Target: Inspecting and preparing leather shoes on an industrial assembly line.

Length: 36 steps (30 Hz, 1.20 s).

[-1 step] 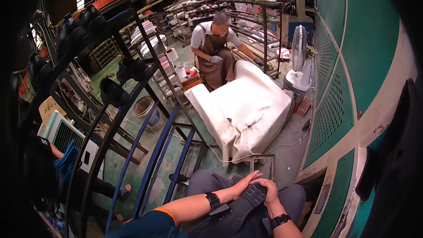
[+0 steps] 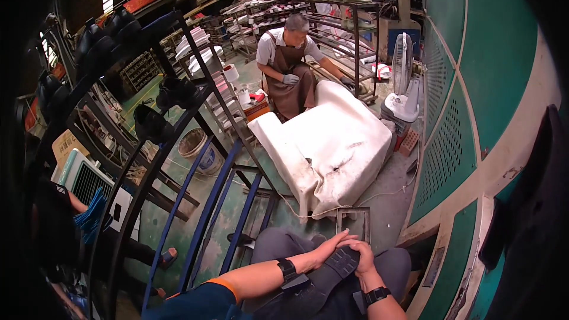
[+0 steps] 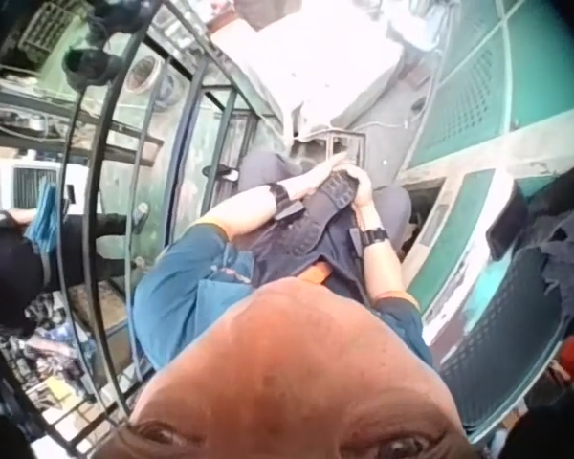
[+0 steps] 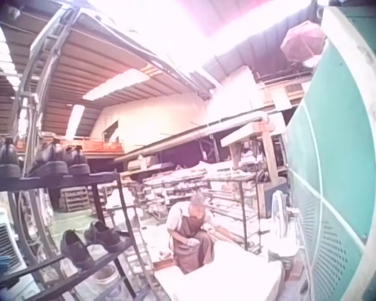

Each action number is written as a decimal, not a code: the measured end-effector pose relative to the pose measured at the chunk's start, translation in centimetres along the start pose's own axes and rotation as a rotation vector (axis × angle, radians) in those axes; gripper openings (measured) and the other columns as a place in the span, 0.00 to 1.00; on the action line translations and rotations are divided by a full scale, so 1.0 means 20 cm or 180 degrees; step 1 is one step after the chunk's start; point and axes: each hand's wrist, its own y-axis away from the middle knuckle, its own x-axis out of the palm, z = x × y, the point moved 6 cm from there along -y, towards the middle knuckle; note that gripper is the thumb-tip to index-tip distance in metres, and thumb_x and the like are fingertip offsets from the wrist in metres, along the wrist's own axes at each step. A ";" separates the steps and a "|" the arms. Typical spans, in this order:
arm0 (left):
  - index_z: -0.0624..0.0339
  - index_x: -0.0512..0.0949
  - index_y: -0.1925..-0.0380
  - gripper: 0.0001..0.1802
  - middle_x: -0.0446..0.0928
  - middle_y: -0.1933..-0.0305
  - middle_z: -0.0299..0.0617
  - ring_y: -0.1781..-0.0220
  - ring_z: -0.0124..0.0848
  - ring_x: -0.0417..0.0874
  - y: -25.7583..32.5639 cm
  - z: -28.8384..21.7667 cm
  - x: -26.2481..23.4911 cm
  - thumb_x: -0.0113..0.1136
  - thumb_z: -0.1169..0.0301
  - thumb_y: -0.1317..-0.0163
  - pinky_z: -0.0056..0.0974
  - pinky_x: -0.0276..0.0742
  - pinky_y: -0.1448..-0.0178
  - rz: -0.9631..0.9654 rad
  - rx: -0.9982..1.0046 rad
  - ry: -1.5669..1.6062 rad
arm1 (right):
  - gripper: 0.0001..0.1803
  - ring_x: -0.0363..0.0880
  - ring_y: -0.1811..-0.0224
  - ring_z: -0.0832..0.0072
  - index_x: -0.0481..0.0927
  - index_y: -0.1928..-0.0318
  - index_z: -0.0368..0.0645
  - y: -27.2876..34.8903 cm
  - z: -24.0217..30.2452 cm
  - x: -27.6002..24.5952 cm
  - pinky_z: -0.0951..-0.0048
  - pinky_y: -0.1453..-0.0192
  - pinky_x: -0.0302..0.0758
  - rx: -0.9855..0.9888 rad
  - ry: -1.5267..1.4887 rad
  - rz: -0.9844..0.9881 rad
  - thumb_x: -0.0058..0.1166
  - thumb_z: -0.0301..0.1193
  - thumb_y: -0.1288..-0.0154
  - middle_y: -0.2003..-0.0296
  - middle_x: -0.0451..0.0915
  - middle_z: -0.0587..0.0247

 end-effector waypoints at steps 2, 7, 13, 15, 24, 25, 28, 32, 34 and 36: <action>0.56 0.75 0.38 0.33 0.81 0.46 0.38 0.49 0.26 0.82 0.01 0.01 0.01 0.50 0.41 0.30 0.31 0.77 0.46 -0.0140 -0.0216 0.0051 | 0.26 0.83 0.61 0.67 0.85 0.62 0.26 0.00 0.03 0.00 0.72 0.49 0.76 -0.0305 0.0016 0.0005 0.40 0.37 0.42 0.65 0.85 0.52; 0.56 0.83 0.52 0.26 0.83 0.55 0.35 0.58 0.25 0.83 0.09 0.02 -0.04 0.54 0.44 0.31 0.29 0.77 0.53 -0.0425 -0.0333 0.0064 | 0.22 0.82 0.63 0.70 0.84 0.65 0.28 0.03 0.02 0.07 0.74 0.53 0.75 -0.0131 0.0291 -0.0204 0.42 0.35 0.37 0.66 0.85 0.55; 0.57 0.82 0.58 0.21 0.83 0.63 0.32 0.67 0.22 0.83 0.21 0.00 0.00 0.56 0.50 0.30 0.25 0.76 0.63 -0.0339 0.0056 0.0188 | 0.17 0.80 0.62 0.74 0.83 0.63 0.29 0.11 0.05 0.19 0.76 0.52 0.72 -0.0095 0.0324 -0.0472 0.45 0.31 0.32 0.64 0.83 0.60; 0.57 0.81 0.58 0.19 0.83 0.63 0.32 0.65 0.21 0.82 0.23 -0.02 0.02 0.56 0.52 0.29 0.25 0.76 0.61 -0.0343 0.0095 0.0193 | 0.17 0.80 0.61 0.74 0.83 0.64 0.30 0.12 0.07 0.21 0.75 0.51 0.71 -0.0220 0.0310 -0.0357 0.44 0.31 0.31 0.64 0.83 0.61; 0.65 0.80 0.50 0.20 0.82 0.51 0.39 0.48 0.26 0.80 0.28 -0.09 0.08 0.47 0.60 0.24 0.29 0.72 0.41 0.0251 0.1057 -0.0463 | 0.20 0.80 0.57 0.69 0.83 0.67 0.27 0.15 0.12 0.27 0.70 0.47 0.71 -0.0614 0.0858 -0.0270 0.44 0.33 0.34 0.64 0.84 0.55; 0.65 0.80 0.50 0.20 0.82 0.51 0.39 0.48 0.26 0.80 0.27 -0.08 0.06 0.47 0.60 0.24 0.29 0.72 0.41 0.0161 0.0967 -0.0473 | 0.22 0.81 0.60 0.70 0.83 0.67 0.26 0.16 0.15 0.28 0.71 0.50 0.72 -0.0837 0.1057 -0.0264 0.44 0.35 0.35 0.65 0.84 0.56; 0.68 0.79 0.48 0.22 0.81 0.47 0.43 0.43 0.28 0.79 0.26 -0.06 0.06 0.44 0.60 0.24 0.31 0.68 0.35 0.0208 0.0988 -0.0612 | 0.22 0.80 0.58 0.67 0.83 0.67 0.26 0.18 0.19 0.32 0.68 0.47 0.71 -0.1078 0.1304 -0.0199 0.44 0.36 0.37 0.64 0.84 0.53; 0.69 0.79 0.49 0.23 0.82 0.47 0.45 0.43 0.31 0.79 0.26 -0.07 0.08 0.42 0.62 0.24 0.33 0.68 0.34 0.0429 0.1245 -0.0786 | 0.18 0.80 0.51 0.59 0.83 0.68 0.28 0.20 0.21 0.33 0.65 0.40 0.70 -0.0946 0.1377 -0.0129 0.45 0.32 0.39 0.60 0.84 0.48; 0.69 0.80 0.50 0.22 0.82 0.48 0.46 0.44 0.32 0.79 0.26 -0.07 0.07 0.43 0.62 0.24 0.34 0.68 0.35 0.0416 0.1292 -0.0829 | 0.18 0.81 0.51 0.59 0.83 0.67 0.28 0.22 0.23 0.34 0.64 0.39 0.70 -0.1127 0.1535 -0.0067 0.45 0.32 0.39 0.60 0.84 0.48; 0.70 0.80 0.51 0.23 0.82 0.48 0.46 0.43 0.34 0.79 0.27 -0.08 0.08 0.41 0.62 0.24 0.35 0.67 0.34 0.0512 0.1469 -0.1086 | 0.18 0.81 0.50 0.58 0.83 0.67 0.28 0.23 0.23 0.34 0.64 0.39 0.69 -0.1090 0.1555 -0.0066 0.45 0.32 0.39 0.60 0.84 0.48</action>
